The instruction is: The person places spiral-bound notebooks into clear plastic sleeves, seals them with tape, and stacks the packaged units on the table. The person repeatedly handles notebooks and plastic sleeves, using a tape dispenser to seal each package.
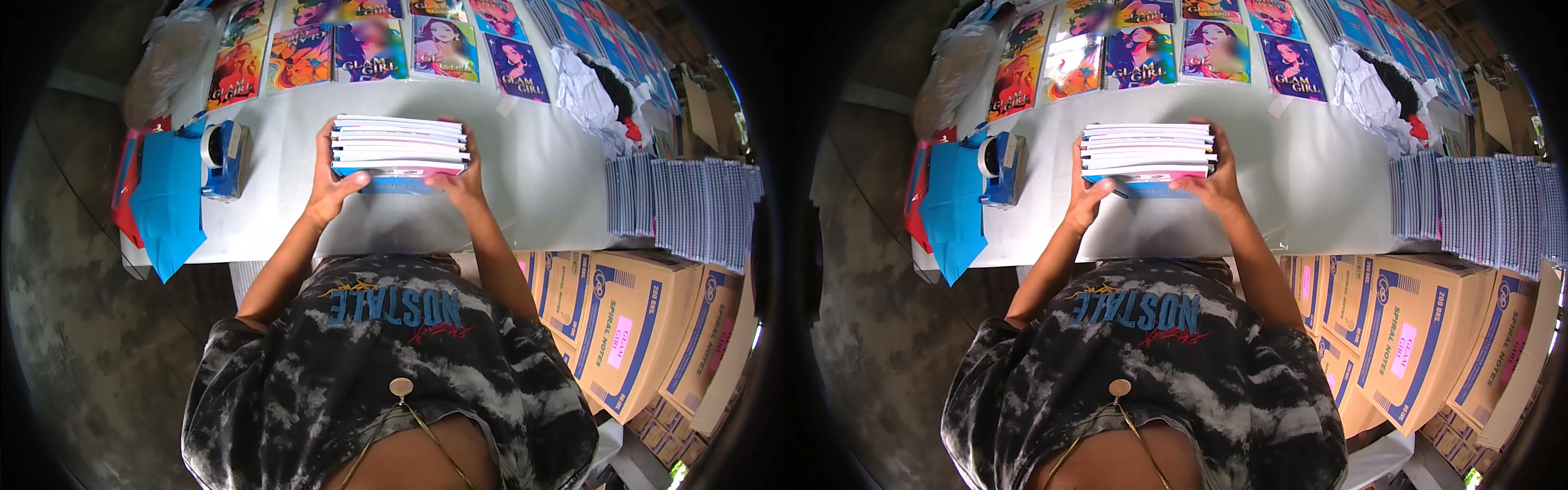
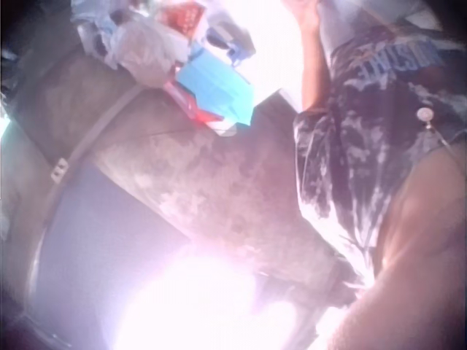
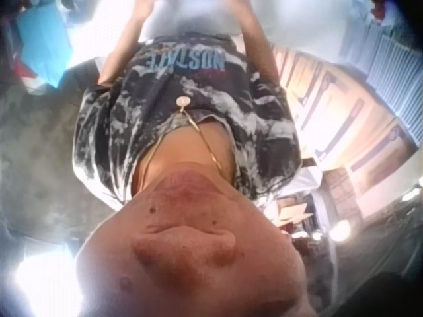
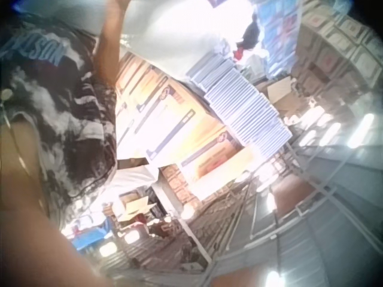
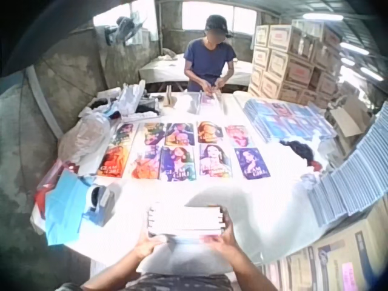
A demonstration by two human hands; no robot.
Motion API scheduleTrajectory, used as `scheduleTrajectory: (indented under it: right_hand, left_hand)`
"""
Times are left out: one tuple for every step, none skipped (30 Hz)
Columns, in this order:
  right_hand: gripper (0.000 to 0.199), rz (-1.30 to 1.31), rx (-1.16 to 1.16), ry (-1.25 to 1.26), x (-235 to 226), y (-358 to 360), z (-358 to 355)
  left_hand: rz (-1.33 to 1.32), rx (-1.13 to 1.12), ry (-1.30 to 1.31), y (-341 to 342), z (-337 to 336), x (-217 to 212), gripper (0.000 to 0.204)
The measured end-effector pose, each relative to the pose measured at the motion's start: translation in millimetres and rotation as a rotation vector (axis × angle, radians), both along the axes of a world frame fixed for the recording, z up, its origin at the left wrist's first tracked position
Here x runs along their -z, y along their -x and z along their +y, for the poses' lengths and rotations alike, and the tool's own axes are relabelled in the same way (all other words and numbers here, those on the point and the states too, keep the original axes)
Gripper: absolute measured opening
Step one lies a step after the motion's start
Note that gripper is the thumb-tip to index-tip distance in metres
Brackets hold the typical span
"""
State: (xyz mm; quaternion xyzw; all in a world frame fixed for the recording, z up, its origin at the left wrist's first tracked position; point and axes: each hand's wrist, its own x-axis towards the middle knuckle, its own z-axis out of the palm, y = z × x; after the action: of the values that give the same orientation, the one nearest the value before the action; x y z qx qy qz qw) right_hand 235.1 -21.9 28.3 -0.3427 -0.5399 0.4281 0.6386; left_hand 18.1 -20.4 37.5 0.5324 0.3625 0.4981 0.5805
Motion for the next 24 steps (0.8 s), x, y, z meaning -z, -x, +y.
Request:
scheduleTrajectory:
  right_hand:
    - [0.099,0.054,0.008,-0.050,-1,-1,2]
    - [0.100,0.081,0.016,-0.048,-1,1,4]
    - [0.101,0.107,0.025,-0.045,-1,3,5]
    - [0.101,0.134,0.033,-0.043,-1,5,6]
    - [0.099,0.074,0.028,0.083,-5,3,5]
    - [0.099,0.042,0.076,0.090,-1,2,4]
    - [0.100,0.009,0.124,0.097,5,2,4]
    - [0.100,-0.023,0.174,0.109,7,2,2]
    - [0.106,-0.028,0.112,0.131,6,-3,1]
    - [0.107,0.057,0.044,0.109,5,-5,0]
    - [0.109,0.144,-0.024,0.085,-2,-5,0]
    - [0.110,0.230,-0.092,0.059,-5,-3,0]
    - [0.112,0.204,-0.078,-0.004,-1,0,-2]
    - [0.111,0.159,-0.045,0.027,-2,1,-4]
    - [0.109,0.114,-0.013,0.058,-3,2,-7]
    - [0.107,0.069,0.019,0.090,-4,1,-10]
    - [0.101,-0.039,0.111,0.091,-2,1,-14]
    - [0.100,-0.062,0.136,0.060,2,0,-14]
    - [0.098,-0.086,0.161,0.030,6,0,-15]
    - [0.096,-0.110,0.182,0.002,10,0,-16]
    - [0.094,-0.104,0.155,-0.032,12,-2,-15]
    - [0.094,-0.109,0.146,-0.037,15,-2,-14]
    - [0.094,-0.115,0.127,-0.047,17,0,-12]
    - [0.094,-0.119,0.106,-0.060,21,0,-10]
  left_hand:
    - [-0.015,-0.013,-0.071,0,3,-1,0.114]
    - [-0.027,-0.030,-0.143,2,4,-2,0.117]
    - [-0.001,-0.064,-0.206,-6,4,1,0.125]
    - [0.063,-0.097,-0.181,-11,3,1,0.123]
    - [0.091,-0.129,-0.112,-11,4,3,0.122]
    - [0.120,-0.159,-0.043,-9,5,7,0.121]
    - [0.100,-0.158,-0.073,-6,5,12,0.118]
    - [0.082,-0.153,-0.098,-3,4,15,0.114]
    - [0.064,-0.148,-0.123,-3,2,18,0.111]
    - [0.025,-0.144,-0.182,-4,2,21,0.108]
    - [-0.015,-0.141,-0.240,-6,4,15,0.104]
    - [-0.055,-0.137,-0.299,-7,4,11,0.101]
    - [-0.015,-0.134,-0.257,-8,4,8,0.099]
    - [0.026,-0.133,-0.215,-10,1,5,0.097]
    - [0.068,-0.132,-0.172,-11,-2,2,0.095]
    - [0.110,-0.130,-0.130,-13,-2,2,0.093]
    - [0.081,-0.112,-0.188,-11,-2,6,0.095]
    - [0.081,-0.097,-0.217,-9,0,9,0.097]
    - [0.082,-0.083,-0.245,-7,1,11,0.098]
    - [0.082,-0.072,-0.270,-6,0,12,0.099]
    - [0.054,-0.121,-0.269,-11,-3,6,0.098]
    - [0.215,-0.051,-0.286,-4,-3,21,0.094]
    - [0.378,0.011,-0.303,11,-3,47,0.090]
    - [0.541,0.070,-0.319,21,-6,66,0.085]
